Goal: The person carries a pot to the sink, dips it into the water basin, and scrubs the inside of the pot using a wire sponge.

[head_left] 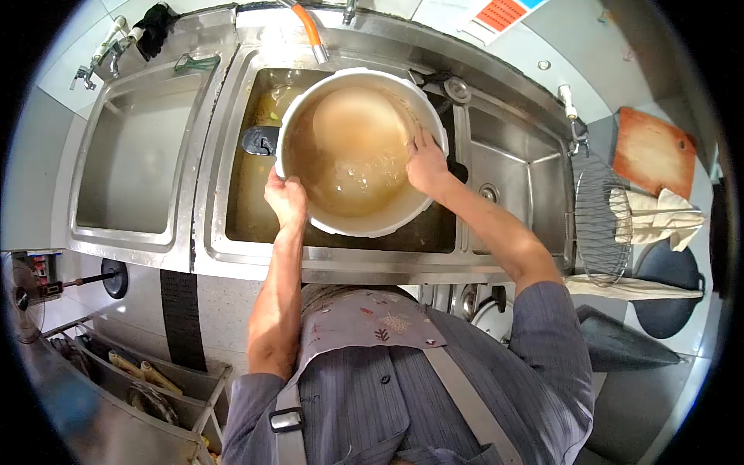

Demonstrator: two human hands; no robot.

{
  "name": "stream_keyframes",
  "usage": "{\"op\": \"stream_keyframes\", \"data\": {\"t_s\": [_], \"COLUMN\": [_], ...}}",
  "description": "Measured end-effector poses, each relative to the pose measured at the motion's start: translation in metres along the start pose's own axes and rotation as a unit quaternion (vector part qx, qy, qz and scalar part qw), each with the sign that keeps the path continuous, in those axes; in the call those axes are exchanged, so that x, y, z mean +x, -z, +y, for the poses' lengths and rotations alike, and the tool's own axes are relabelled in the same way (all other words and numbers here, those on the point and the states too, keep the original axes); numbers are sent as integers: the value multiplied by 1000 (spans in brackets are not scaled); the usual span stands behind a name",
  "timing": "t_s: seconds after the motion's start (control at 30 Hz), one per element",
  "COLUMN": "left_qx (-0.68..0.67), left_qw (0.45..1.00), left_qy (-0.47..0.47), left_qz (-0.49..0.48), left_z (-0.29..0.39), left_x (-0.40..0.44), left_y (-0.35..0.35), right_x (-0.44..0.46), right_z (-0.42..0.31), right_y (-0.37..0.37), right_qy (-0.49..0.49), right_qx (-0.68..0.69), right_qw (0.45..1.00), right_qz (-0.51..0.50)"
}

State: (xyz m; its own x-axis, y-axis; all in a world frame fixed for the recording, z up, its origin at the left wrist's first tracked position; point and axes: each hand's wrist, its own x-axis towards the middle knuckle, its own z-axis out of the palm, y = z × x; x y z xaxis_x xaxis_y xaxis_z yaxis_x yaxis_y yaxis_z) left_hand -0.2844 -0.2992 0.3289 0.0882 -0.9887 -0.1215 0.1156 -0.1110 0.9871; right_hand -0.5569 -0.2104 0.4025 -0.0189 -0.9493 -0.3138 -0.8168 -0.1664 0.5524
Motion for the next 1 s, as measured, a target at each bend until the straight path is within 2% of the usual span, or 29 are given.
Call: {"op": "stream_keyframes", "data": {"t_s": [0.03,0.07,0.13,0.17,0.2,0.23,0.27,0.33,0.37,0.4,0.47,0.5,0.53,0.57,0.6,0.63,0.7,0.77,0.8,0.83,0.9,0.93,1.0], "left_qx": [-2,10,19,28,35,35,62,92,61,26,39,55,133,132,109,88,105,136,135,138,145,147,140], "left_qw": [1000,1000,1000,1000,999,999,998,995,997,999,998,997,990,990,992,994,993,989,989,988,987,986,987], "left_qy": [1,-6,-15,-15,-15,-14,-23,-34,-31,-31,-37,-45,-42,-42,-43,-42,-36,-48,-48,-62,-69,-66,-66], "left_qz": [1,1,0,-1,0,1,-14,-36,-35,-29,-26,-27,-29,-33,-37,-39,-37,-36,-40,-31,-23,-34,-42], "left_z": [1,1,5,8,10,12,15,12,2,-2,6,15,29,27,22,19,22,25,17,5,-3,13,17], "left_x": [1,1,0,-2,-4,-6,-6,-5,-3,0,-10,-13,-17,-16,-14,-13,-12,-15,-11,-7,-10,-16,-13], "left_y": [0,-1,-2,-2,-2,0,1,4,4,1,-2,-3,-1,-3,-4,-3,0,0,-2,-3,0,-1,-8], "right_x": [3,2,-4,-5,-6,-7,-3,5,-7,-27,-11,-11,-17,-21,-25,-21,-24,-28,-32,-28,-25,-34,-34], "right_z": [-10,-29,-51,-68,-87,-103,-105,-96,-63,-44,-8,-11,-21,-31,-57,-76,-87,-58,-36,-23,-20,-35,-80], "right_y": [-15,-43,-29,5,8,3,-12,-45,8,-7,-40,-31,-14,-1,-11,-22,0,-5,7,-3,-25,-2,-15], "right_qy": [0,-52,14,135,141,143,143,284,189,74,92,94,65,32,53,163,177,90,12,13,21,11,197], "right_qx": [-2,66,208,273,429,574,575,447,262,233,46,45,122,194,206,269,408,258,195,190,157,204,231], "right_qw": [1000,996,971,911,867,794,794,846,916,966,994,994,985,953,953,927,879,935,958,959,980,963,937], "right_qz": [-1,20,-121,-278,-212,-139,-138,-68,-239,-81,33,33,-102,-232,-216,-206,-171,-226,-210,-209,-117,-175,-174]}}
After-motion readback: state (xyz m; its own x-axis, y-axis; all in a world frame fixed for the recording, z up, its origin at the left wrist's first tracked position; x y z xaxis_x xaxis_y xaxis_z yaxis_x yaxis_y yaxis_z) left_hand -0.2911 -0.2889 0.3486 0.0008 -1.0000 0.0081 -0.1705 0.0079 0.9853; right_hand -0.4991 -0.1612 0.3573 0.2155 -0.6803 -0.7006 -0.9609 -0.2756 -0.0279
